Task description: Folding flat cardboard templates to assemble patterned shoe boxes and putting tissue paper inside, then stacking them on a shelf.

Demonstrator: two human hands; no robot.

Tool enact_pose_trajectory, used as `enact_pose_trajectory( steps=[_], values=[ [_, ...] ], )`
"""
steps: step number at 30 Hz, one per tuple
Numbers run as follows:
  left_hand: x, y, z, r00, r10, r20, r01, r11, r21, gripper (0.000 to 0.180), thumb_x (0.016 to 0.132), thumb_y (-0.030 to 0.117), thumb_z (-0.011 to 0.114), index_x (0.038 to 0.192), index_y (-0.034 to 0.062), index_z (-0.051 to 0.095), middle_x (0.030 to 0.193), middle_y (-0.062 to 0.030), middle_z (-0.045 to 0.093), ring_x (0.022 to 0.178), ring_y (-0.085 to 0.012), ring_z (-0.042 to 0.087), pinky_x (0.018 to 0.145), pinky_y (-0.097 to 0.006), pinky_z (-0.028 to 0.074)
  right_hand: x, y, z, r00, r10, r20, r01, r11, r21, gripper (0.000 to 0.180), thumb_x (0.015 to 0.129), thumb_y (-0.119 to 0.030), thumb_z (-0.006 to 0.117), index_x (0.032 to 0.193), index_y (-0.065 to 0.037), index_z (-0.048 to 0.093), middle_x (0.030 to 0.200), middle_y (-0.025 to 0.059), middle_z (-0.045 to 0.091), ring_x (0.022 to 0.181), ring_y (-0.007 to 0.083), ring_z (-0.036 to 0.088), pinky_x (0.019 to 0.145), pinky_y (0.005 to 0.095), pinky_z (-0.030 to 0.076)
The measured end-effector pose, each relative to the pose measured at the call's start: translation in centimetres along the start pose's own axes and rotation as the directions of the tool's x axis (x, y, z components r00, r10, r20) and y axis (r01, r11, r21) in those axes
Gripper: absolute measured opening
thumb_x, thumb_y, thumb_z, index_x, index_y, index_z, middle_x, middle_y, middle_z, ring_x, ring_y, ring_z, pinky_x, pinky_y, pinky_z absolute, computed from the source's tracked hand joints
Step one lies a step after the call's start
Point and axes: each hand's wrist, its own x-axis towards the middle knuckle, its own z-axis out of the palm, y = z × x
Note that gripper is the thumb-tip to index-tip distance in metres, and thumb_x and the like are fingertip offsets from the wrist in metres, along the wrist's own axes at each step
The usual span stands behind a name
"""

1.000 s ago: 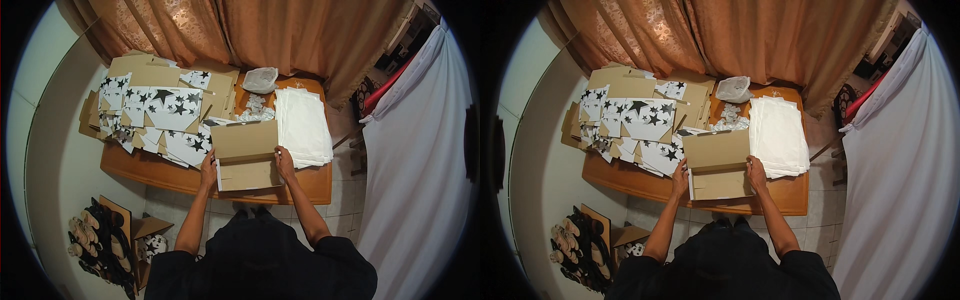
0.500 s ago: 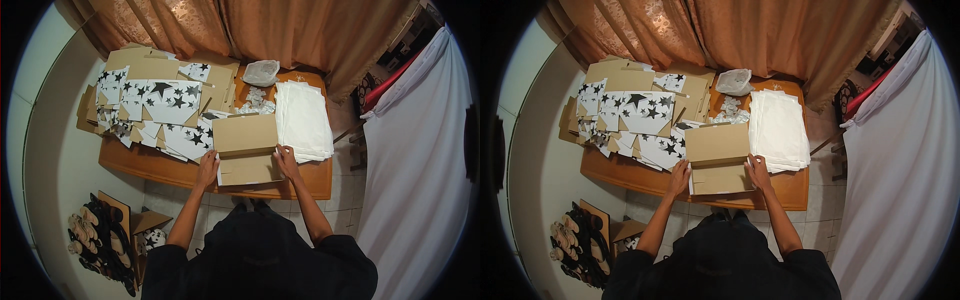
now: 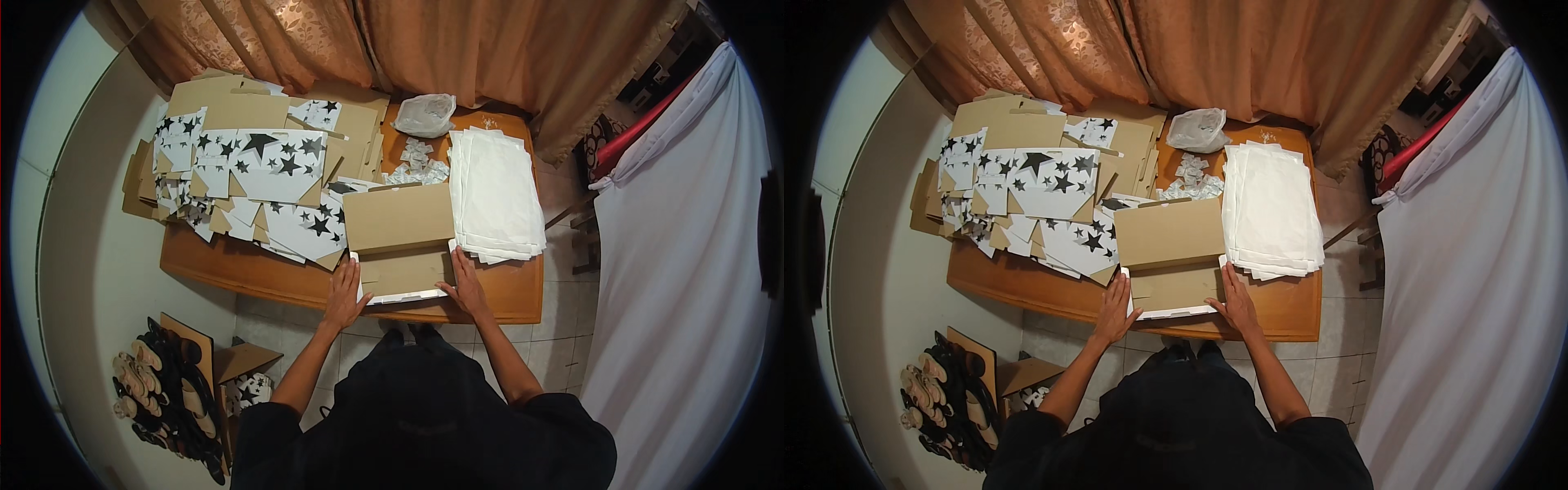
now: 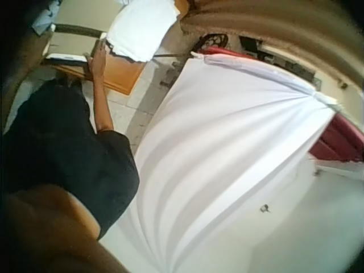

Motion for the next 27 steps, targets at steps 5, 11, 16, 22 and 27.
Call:
enact_pose_trajectory(
  steps=[5,11,16,22,27],
  values=[
    [-0.5,1.0,-0.3,0.989,-0.102,0.103,0.075,0.968,0.238,0.080,0.103,0.049,0.043,0.162,0.0013,0.016,0.170,-0.0150,0.011,0.157,-0.0366,0.007,0.117,-0.073,0.010,-0.7,-0.2,0.6,1.000,0.011,0.003,-0.010,0.992,-0.125,0.089,0.094,-0.045,0.068,0.157,0.003,0.026,0.164,0.0185,0.028,0.119,0.0394,0.058,0.099,0.0439,0.050],
    [-0.8,1.4,-2.3,0.998,-0.003,0.066,-0.016,0.958,0.286,0.076,0.103,0.047,0.042,0.161,0.0031,0.021,0.170,-0.0134,0.014,0.157,-0.0359,0.008,0.115,-0.076,0.007,-2.1,-1.2,0.3,0.999,0.018,-0.051,-0.021,0.999,-0.041,0.080,0.099,-0.041,0.062,0.157,0.002,0.027,0.163,0.0230,0.027,0.130,0.0434,0.050,0.108,0.0474,0.043],
    [1.6,6.5,-4.5,0.966,0.107,-0.237,-0.146,0.977,-0.155,0.049,0.101,0.032,0.059,0.137,-0.0007,0.055,0.143,-0.0179,0.056,0.130,-0.0398,0.052,0.108,-0.055,0.041,-2.3,-1.0,-2.9,0.962,0.176,-0.208,-0.122,0.961,0.250,0.069,0.102,-0.034,0.060,0.154,0.003,0.033,0.151,0.0269,0.044,0.133,0.0438,0.047,0.111,0.0470,0.040],
    [9.8,16.4,-4.5,0.976,0.187,-0.110,-0.217,0.884,-0.415,0.037,0.099,0.027,0.062,0.124,0.0008,0.063,0.118,-0.0207,0.067,0.110,-0.0379,0.064,0.095,-0.043,0.051,-1.7,3.9,-8.1,0.866,0.412,-0.282,-0.297,0.879,0.372,0.050,0.102,-0.029,0.059,0.141,0.002,0.051,0.133,0.0251,0.058,0.123,0.0397,0.054,0.108,0.0455,0.042],
    [16.8,24.6,-0.9,0.965,0.255,-0.053,-0.252,0.861,-0.441,0.037,0.099,0.029,0.061,0.122,0.0009,0.064,0.117,-0.0203,0.068,0.110,-0.0369,0.065,0.094,-0.043,0.051,-2.0,10.8,-11.8,0.849,0.431,-0.306,-0.313,0.876,0.368,0.049,0.101,-0.029,0.061,0.138,0.001,0.054,0.132,0.0237,0.059,0.122,0.0391,0.055,0.105,0.0458,0.045]
  ],
)
